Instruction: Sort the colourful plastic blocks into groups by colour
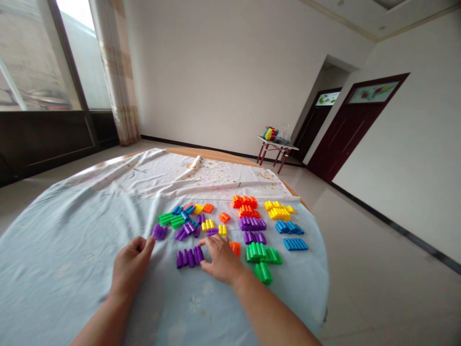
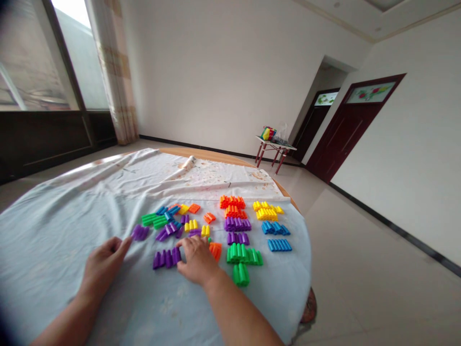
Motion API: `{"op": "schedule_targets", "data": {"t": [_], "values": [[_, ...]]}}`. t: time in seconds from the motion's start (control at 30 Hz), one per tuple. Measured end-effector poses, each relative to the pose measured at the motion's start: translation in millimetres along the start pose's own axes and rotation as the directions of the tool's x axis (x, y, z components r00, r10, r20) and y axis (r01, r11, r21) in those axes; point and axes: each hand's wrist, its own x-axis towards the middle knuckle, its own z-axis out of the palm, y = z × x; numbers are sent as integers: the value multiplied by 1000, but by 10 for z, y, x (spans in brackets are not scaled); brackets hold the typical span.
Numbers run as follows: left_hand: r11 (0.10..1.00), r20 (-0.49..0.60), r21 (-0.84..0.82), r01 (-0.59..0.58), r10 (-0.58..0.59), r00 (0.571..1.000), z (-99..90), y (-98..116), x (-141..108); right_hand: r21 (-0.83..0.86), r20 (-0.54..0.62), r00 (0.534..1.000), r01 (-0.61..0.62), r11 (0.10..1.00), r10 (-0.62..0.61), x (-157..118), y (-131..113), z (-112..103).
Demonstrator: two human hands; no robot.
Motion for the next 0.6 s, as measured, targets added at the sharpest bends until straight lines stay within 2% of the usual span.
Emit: {"op": "schedule_targets", "data": {"t": [0.17,0.33,0.47,0.6], "values": [[1000,-5,9,-6,6,1000,-15,36,-25,28,-21,1000,16,999,-15,-14,-25,-72],[976,-45,205,-70,81,996,-55,52,-14,-119,-90,996,-15,993,4,-49,20,-246],[938,-106,331,-105,147,983,-130,5,45,-157,-20,999,40,987,-43,-101,25,-292],[893,-85,449,-28,74,994,-217,-54,93,-72,21,998,61,996,-60,-119,31,-321]]}}
